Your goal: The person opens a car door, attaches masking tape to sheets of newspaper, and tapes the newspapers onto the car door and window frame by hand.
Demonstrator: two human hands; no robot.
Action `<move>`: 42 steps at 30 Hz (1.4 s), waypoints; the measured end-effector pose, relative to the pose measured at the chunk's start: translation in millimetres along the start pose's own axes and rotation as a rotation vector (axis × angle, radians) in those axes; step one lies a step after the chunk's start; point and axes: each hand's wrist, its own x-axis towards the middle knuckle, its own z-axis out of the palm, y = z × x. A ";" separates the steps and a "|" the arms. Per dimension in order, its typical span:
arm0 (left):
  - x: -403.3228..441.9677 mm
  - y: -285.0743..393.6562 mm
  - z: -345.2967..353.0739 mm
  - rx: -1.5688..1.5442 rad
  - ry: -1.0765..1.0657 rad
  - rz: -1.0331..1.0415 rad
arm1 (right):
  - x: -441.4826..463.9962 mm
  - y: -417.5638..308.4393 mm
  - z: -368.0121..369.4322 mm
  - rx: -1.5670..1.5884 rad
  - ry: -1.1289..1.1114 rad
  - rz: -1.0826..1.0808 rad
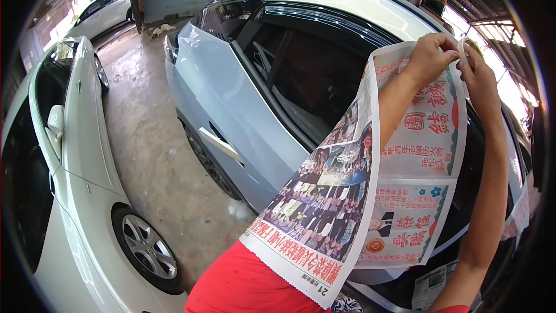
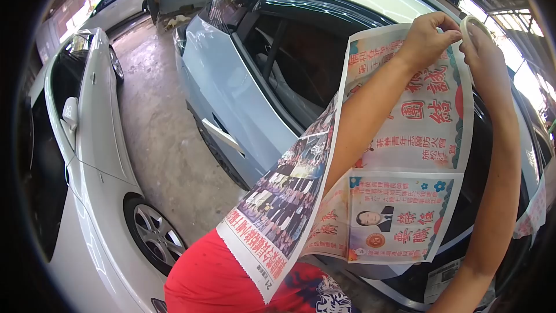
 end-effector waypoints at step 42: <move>6.2 -23.3 0.1 0.133 0.010 0.194 | -5.2 4.3 9.7 -0.139 0.096 -0.217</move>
